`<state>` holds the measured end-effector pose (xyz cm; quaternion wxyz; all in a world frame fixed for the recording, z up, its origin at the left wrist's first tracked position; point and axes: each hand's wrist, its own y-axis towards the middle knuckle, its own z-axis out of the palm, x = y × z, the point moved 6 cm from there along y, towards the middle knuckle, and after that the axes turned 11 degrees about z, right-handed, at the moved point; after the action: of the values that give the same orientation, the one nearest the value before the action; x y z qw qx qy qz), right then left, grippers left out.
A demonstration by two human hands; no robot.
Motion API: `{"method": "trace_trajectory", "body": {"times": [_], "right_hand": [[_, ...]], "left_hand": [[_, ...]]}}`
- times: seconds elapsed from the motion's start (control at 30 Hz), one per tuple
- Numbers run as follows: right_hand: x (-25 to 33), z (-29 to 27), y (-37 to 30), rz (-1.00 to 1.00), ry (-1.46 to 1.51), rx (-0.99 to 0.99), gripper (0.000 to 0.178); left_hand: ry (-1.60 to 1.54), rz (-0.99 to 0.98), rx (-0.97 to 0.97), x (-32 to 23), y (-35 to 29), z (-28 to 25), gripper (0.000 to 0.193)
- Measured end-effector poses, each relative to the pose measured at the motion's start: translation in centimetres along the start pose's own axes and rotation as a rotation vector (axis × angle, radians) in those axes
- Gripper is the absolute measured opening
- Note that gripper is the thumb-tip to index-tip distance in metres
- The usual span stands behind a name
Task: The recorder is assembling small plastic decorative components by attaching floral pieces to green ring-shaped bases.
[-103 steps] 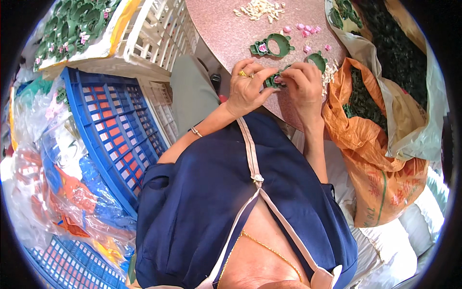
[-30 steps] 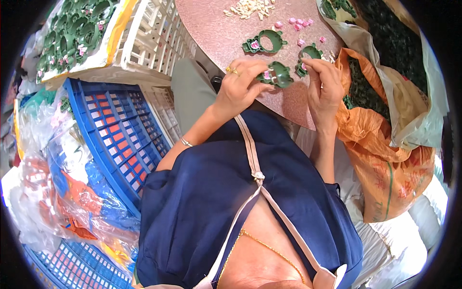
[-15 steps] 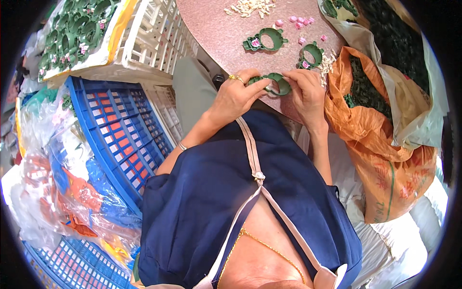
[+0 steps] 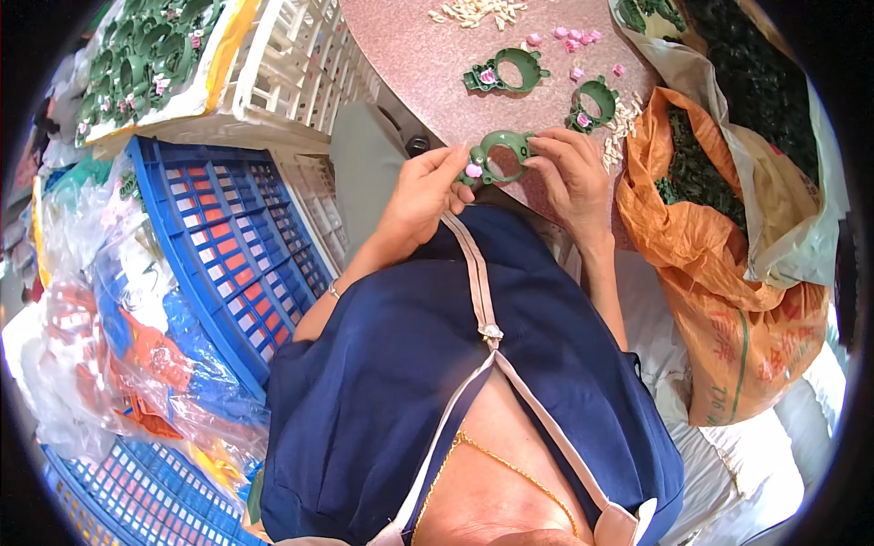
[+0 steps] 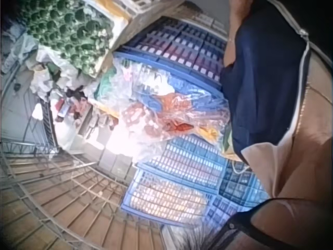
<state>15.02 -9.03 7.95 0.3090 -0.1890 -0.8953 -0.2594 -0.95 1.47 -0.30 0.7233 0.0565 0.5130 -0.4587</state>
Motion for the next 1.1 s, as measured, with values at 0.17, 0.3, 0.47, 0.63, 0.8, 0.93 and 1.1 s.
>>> {"method": "trace_trajectory", "body": {"times": [0.17,0.3,0.47,0.63,0.8,0.93,1.1], "right_hand": [[-0.5,0.9,-0.2,0.033,0.03,0.052,0.022],[-1.5,1.5,-0.3,0.052,0.066,0.026,0.02],[-2.8,0.8,-0.7,0.221,0.18,-0.202,0.018],[-0.3,2.0,0.0,-0.051,-0.025,-0.012,0.022],[1.4,5.1,-0.5,-0.039,-0.067,0.126,0.026],[-0.3,3.5,-0.2,0.311,0.203,-0.007,0.018],[0.1,0.3,0.3,0.508,0.567,-0.023,0.019]], "left_hand": [[-0.159,-0.124,-0.039,1.6,-0.4,-0.4,0.03],[-0.183,-0.107,-0.01,2.1,-0.1,-0.6,0.03],[-0.189,0.18,-0.022,-0.8,-0.6,0.2,0.026],[0.767,1.132,-0.203,-9.2,-2.5,-0.8,0.031],[0.744,1.107,-0.245,-8.6,-1.5,-1.5,0.047],[0.665,1.098,-0.179,-6.9,-0.7,-1.5,0.056],[0.58,1.068,-0.078,-4.7,0.2,-0.1,0.054]]}}
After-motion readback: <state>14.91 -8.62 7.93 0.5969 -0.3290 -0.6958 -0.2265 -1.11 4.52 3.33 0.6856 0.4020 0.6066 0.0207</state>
